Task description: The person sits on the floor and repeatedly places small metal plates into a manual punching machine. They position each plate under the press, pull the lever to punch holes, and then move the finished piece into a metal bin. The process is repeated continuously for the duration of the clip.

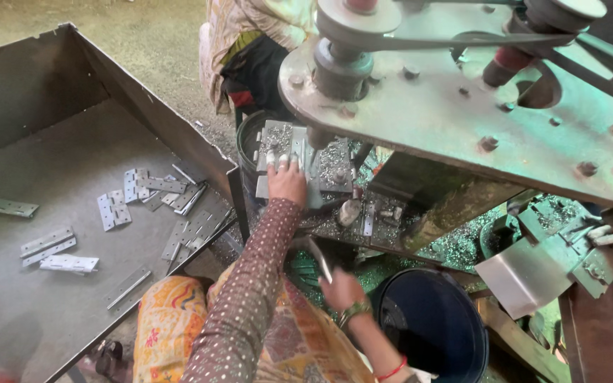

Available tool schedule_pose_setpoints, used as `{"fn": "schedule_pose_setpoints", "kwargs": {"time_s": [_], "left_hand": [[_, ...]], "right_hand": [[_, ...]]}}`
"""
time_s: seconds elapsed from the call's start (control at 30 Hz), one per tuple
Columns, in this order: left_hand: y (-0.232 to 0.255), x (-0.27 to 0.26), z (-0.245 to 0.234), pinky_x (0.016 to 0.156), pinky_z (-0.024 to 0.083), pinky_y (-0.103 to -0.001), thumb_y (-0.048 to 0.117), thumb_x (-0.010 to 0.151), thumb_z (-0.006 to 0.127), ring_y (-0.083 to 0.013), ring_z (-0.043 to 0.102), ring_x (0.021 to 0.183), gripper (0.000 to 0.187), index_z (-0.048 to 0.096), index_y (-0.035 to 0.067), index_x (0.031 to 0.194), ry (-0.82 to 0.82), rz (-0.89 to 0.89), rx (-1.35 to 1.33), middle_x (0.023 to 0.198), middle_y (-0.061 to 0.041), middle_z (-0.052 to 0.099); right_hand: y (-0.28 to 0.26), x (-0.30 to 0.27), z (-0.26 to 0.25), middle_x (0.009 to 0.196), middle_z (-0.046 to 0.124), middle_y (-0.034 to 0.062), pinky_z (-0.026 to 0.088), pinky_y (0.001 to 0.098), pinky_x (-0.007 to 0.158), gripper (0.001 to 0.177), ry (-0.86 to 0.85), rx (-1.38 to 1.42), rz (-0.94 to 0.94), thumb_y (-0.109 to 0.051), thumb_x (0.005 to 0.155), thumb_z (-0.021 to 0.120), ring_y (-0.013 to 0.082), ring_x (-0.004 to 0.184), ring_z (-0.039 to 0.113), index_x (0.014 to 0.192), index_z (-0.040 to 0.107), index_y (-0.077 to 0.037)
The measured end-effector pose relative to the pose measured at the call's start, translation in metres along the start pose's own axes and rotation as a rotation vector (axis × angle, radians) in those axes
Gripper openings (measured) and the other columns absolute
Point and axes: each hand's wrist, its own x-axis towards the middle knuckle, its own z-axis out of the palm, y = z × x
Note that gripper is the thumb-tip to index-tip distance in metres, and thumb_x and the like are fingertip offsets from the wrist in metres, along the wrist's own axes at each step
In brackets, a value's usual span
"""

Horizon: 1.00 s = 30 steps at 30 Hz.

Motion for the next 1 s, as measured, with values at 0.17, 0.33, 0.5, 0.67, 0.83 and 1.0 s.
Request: {"fn": "schedule_pose_setpoints", "kwargs": {"time_s": [0.17, 0.33, 0.5, 0.67, 0.83, 1.0], "left_hand": [[0.000, -0.012, 0.021, 0.116, 0.030, -0.055, 0.024, 0.097, 0.060, -0.0262, 0.042, 0.140, 0.030, 0.067, 0.012, 0.124, 0.083, 0.006, -0.034, 0.151, -0.009, 0.047], [-0.004, 0.004, 0.038, 0.113, 0.029, -0.055, 0.024, 0.094, 0.057, -0.0237, 0.045, 0.135, 0.035, 0.066, 0.012, 0.125, 0.141, 0.049, -0.036, 0.151, -0.008, 0.048], [-0.008, 0.020, 0.033, 0.118, 0.024, -0.054, 0.029, 0.098, 0.053, -0.0249, 0.046, 0.135, 0.031, 0.072, 0.012, 0.116, 0.147, 0.008, -0.133, 0.142, -0.009, 0.055], [-0.008, -0.012, 0.017, 0.117, 0.033, -0.049, 0.027, 0.095, 0.058, -0.0197, 0.052, 0.131, 0.023, 0.076, 0.019, 0.105, 0.087, 0.074, -0.091, 0.131, -0.004, 0.063], [-0.052, -0.076, 0.032, 0.097, 0.045, -0.048, 0.033, 0.089, 0.064, -0.0216, 0.060, 0.111, 0.020, 0.072, 0.015, 0.095, 0.651, 0.097, -0.372, 0.108, -0.004, 0.067], [-0.205, -0.172, 0.106, 0.069, 0.050, -0.044, 0.021, 0.084, 0.063, -0.0253, 0.067, 0.083, 0.006, 0.069, 0.019, 0.083, 0.579, -0.369, -0.069, 0.090, -0.006, 0.065]], "right_hand": [[0.001, -0.011, 0.023, 0.079, 0.071, 0.0220, 0.055, 0.0527, 0.066, 0.037, 0.143, 0.038, -0.037, -0.038, 0.091, 0.064, 0.0418, 0.074, 0.069, 0.103, 0.059, -0.004], [-0.003, 0.006, -0.019, 0.079, 0.070, 0.0225, 0.057, 0.0498, 0.067, 0.045, 0.025, -0.085, -0.067, -0.046, 0.090, 0.065, 0.0397, 0.074, 0.071, 0.100, 0.060, -0.002], [0.002, 0.002, 0.004, 0.080, 0.072, 0.0203, 0.059, 0.0479, 0.066, 0.044, 0.026, -0.059, 0.013, -0.048, 0.091, 0.060, 0.0370, 0.074, 0.074, 0.099, 0.060, -0.004], [0.045, 0.019, 0.062, 0.084, 0.070, 0.0245, 0.055, 0.0554, 0.068, 0.043, 0.190, -0.124, -0.106, -0.047, 0.091, 0.061, 0.0458, 0.078, 0.069, 0.100, 0.058, -0.005], [0.050, 0.032, 0.039, 0.085, 0.070, 0.0287, 0.054, 0.0545, 0.071, 0.050, 0.107, -0.135, -0.104, -0.052, 0.089, 0.064, 0.0488, 0.082, 0.068, 0.099, 0.061, -0.003], [0.006, 0.012, -0.024, 0.077, 0.072, 0.0211, 0.054, 0.0475, 0.064, 0.055, 0.062, -0.251, -0.031, -0.056, 0.088, 0.065, 0.0388, 0.072, 0.071, 0.093, 0.065, -0.002]]}}
